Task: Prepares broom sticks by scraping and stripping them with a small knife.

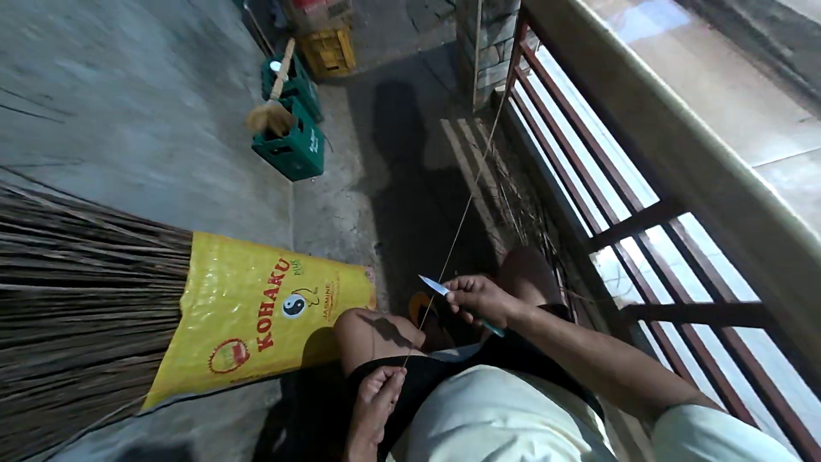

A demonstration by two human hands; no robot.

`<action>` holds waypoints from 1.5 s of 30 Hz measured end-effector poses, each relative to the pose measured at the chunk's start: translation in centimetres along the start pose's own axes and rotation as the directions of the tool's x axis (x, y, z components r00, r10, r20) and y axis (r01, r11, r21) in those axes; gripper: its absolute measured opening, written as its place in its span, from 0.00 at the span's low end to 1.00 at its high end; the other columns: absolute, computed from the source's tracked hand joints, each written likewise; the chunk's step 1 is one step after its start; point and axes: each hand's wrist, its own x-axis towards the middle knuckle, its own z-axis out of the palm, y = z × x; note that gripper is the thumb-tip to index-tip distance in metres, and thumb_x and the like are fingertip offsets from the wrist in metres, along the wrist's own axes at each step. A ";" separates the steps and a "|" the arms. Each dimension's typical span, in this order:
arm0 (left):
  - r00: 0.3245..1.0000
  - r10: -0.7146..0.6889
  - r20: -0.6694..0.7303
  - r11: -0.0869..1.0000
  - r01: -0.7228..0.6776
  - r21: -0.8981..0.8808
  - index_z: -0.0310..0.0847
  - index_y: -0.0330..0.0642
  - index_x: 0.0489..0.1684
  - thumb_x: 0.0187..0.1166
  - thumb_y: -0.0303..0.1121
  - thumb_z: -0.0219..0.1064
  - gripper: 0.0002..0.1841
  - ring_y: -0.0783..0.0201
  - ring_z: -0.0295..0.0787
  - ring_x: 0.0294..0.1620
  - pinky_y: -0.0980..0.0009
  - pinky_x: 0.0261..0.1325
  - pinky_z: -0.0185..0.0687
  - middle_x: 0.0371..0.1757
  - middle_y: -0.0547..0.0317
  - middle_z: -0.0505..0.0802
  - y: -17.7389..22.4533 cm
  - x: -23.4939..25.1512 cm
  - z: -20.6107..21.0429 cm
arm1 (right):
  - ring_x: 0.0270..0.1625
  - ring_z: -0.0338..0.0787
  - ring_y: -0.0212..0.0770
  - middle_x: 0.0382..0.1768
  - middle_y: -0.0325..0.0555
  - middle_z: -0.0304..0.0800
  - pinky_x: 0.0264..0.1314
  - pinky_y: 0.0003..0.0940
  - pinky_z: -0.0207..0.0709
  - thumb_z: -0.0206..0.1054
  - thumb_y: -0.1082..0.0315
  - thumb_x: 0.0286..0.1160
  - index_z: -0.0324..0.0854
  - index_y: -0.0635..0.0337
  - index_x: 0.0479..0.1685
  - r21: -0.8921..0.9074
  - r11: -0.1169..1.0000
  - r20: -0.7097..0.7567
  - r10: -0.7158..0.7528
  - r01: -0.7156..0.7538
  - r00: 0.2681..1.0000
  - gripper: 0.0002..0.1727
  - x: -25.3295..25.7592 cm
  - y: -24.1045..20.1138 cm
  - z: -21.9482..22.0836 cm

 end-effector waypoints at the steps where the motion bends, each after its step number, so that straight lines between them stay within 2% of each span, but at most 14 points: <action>1: 1.000 0.001 0.002 1.000 -0.001 0.008 0.89 0.42 0.39 0.77 0.28 0.65 0.06 0.82 0.67 0.13 0.86 0.16 0.61 0.17 0.73 0.80 0.0 -0.1 -0.1 | 0.18 0.78 0.25 0.29 0.35 0.85 0.19 0.19 0.73 0.60 0.69 0.86 0.78 0.63 0.63 0.021 1.000 -0.053 -0.010 0.011 0.999 0.13 0.1 -0.3 -0.1; 3: 1.000 0.001 -0.006 1.000 -0.001 0.024 0.89 0.42 0.39 0.77 0.27 0.64 0.06 0.83 0.67 0.13 0.86 0.16 0.61 0.17 0.73 0.80 0.0 -0.4 -0.6 | 0.20 0.77 0.26 0.30 0.36 0.85 0.21 0.20 0.74 0.59 0.70 0.88 0.79 0.64 0.64 0.069 0.994 -0.317 -0.058 0.084 0.947 0.13 1.2 -1.1 -2.4; 5: 0.999 0.006 -0.037 1.000 -0.005 0.031 0.89 0.40 0.39 0.77 0.26 0.64 0.06 0.82 0.67 0.13 0.85 0.16 0.61 0.17 0.72 0.80 0.0 -0.6 -1.0 | 0.21 0.78 0.28 0.32 0.39 0.86 0.22 0.24 0.75 0.58 0.67 0.90 0.77 0.62 0.67 0.110 0.970 -0.640 -0.097 0.215 0.762 0.15 2.9 -1.6 -6.0; 7: 0.997 0.028 -0.077 0.999 -0.026 0.031 0.89 0.39 0.39 0.78 0.27 0.64 0.07 0.81 0.67 0.13 0.85 0.16 0.62 0.18 0.72 0.80 0.2 -0.2 -1.0 | 0.20 0.76 0.28 0.32 0.37 0.82 0.21 0.23 0.74 0.55 0.62 0.93 0.73 0.57 0.68 0.144 0.940 -0.770 -0.089 0.308 0.632 0.14 3.2 -2.9 -7.4; 9: 0.991 0.053 -0.126 0.999 -0.051 0.019 0.88 0.40 0.40 0.79 0.29 0.63 0.07 0.80 0.67 0.13 0.84 0.16 0.62 0.18 0.71 0.81 0.6 0.5 -0.3 | 0.18 0.77 0.27 0.29 0.36 0.82 0.19 0.22 0.74 0.54 0.63 0.93 0.75 0.56 0.66 0.095 0.942 -0.701 -0.166 0.322 0.693 0.13 2.1 -3.1 -5.4; 12: 0.985 0.092 -0.146 0.996 -0.092 0.006 0.86 0.36 0.44 0.81 0.28 0.63 0.07 0.80 0.67 0.14 0.85 0.17 0.63 0.20 0.69 0.81 1.8 1.9 1.8 | 0.21 0.81 0.29 0.30 0.38 0.86 0.22 0.24 0.78 0.59 0.67 0.86 0.72 0.61 0.74 0.046 0.973 -0.295 -0.205 0.228 0.933 0.20 -0.4 -0.6 -0.1; 15: 0.988 0.145 -0.056 0.989 -0.145 0.006 0.87 0.36 0.45 0.80 0.28 0.64 0.07 0.81 0.70 0.16 0.85 0.19 0.65 0.24 0.69 0.85 3.5 2.8 4.2 | 0.19 0.79 0.27 0.29 0.34 0.84 0.19 0.22 0.76 0.64 0.64 0.81 0.68 0.61 0.80 0.113 0.990 0.047 -0.093 0.088 0.995 0.28 -0.6 2.3 3.6; 18: 0.983 0.182 0.011 0.983 -0.182 0.013 0.86 0.33 0.52 0.80 0.27 0.63 0.10 0.80 0.75 0.19 0.84 0.21 0.71 0.27 0.67 0.87 4.3 3.0 5.4 | 0.19 0.80 0.26 0.26 0.33 0.86 0.20 0.21 0.76 0.63 0.68 0.82 0.79 0.63 0.58 0.152 0.980 -0.010 -0.127 0.127 0.992 0.12 0.2 2.6 4.4; 25: 0.999 0.032 0.043 0.997 -0.035 0.069 0.87 0.36 0.47 0.82 0.29 0.61 0.09 0.78 0.74 0.17 0.84 0.20 0.69 0.23 0.67 0.85 2.1 2.0 2.9 | 0.20 0.80 0.28 0.27 0.40 0.85 0.22 0.21 0.75 0.60 0.71 0.86 0.78 0.64 0.60 0.088 0.973 -0.275 -0.180 0.212 0.944 0.11 1.5 -1.5 0.5; 30: 0.990 0.129 -0.061 0.990 -0.125 0.068 0.87 0.34 0.41 0.80 0.26 0.64 0.06 0.79 0.73 0.19 0.84 0.22 0.67 0.24 0.67 0.85 1.8 2.2 4.2 | 0.21 0.78 0.26 0.29 0.35 0.85 0.21 0.22 0.74 0.61 0.65 0.86 0.79 0.64 0.65 -0.076 0.996 0.042 -0.038 0.041 0.998 0.16 0.3 2.0 3.6; 33: 0.966 0.245 -0.087 0.963 -0.233 0.132 0.84 0.37 0.33 0.76 0.22 0.61 0.06 0.80 0.76 0.20 0.84 0.25 0.72 0.24 0.69 0.86 2.4 2.8 4.8 | 0.18 0.75 0.25 0.28 0.35 0.83 0.19 0.21 0.70 0.61 0.65 0.86 0.81 0.62 0.65 -0.081 0.995 0.236 0.077 -0.060 0.969 0.16 -0.4 4.2 6.0; 36: 0.955 0.274 -0.110 0.955 -0.257 0.148 0.88 0.34 0.39 0.77 0.23 0.64 0.06 0.79 0.79 0.24 0.83 0.29 0.76 0.29 0.67 0.89 2.5 2.7 4.4 | 0.17 0.75 0.24 0.26 0.34 0.83 0.17 0.20 0.71 0.60 0.67 0.86 0.81 0.62 0.61 -0.020 0.999 0.184 0.039 -0.036 0.982 0.13 0.2 2.8 4.8; 41: 0.957 0.245 -0.153 0.955 -0.211 0.206 0.88 0.32 0.41 0.77 0.23 0.66 0.05 0.78 0.82 0.28 0.82 0.34 0.79 0.31 0.64 0.90 1.7 2.6 4.1 | 0.19 0.76 0.26 0.28 0.36 0.82 0.19 0.19 0.70 0.58 0.68 0.89 0.76 0.64 0.68 0.063 0.998 -0.164 0.025 -0.015 0.986 0.15 1.6 -1.2 1.1; 45: 0.952 0.263 -0.156 0.953 -0.231 0.198 0.89 0.32 0.42 0.76 0.24 0.67 0.06 0.79 0.83 0.29 0.82 0.35 0.80 0.33 0.64 0.92 1.3 2.6 4.5 | 0.18 0.75 0.26 0.28 0.34 0.82 0.18 0.20 0.70 0.60 0.66 0.87 0.77 0.61 0.66 -0.040 0.995 0.066 0.091 -0.089 0.994 0.15 0.0 1.1 3.3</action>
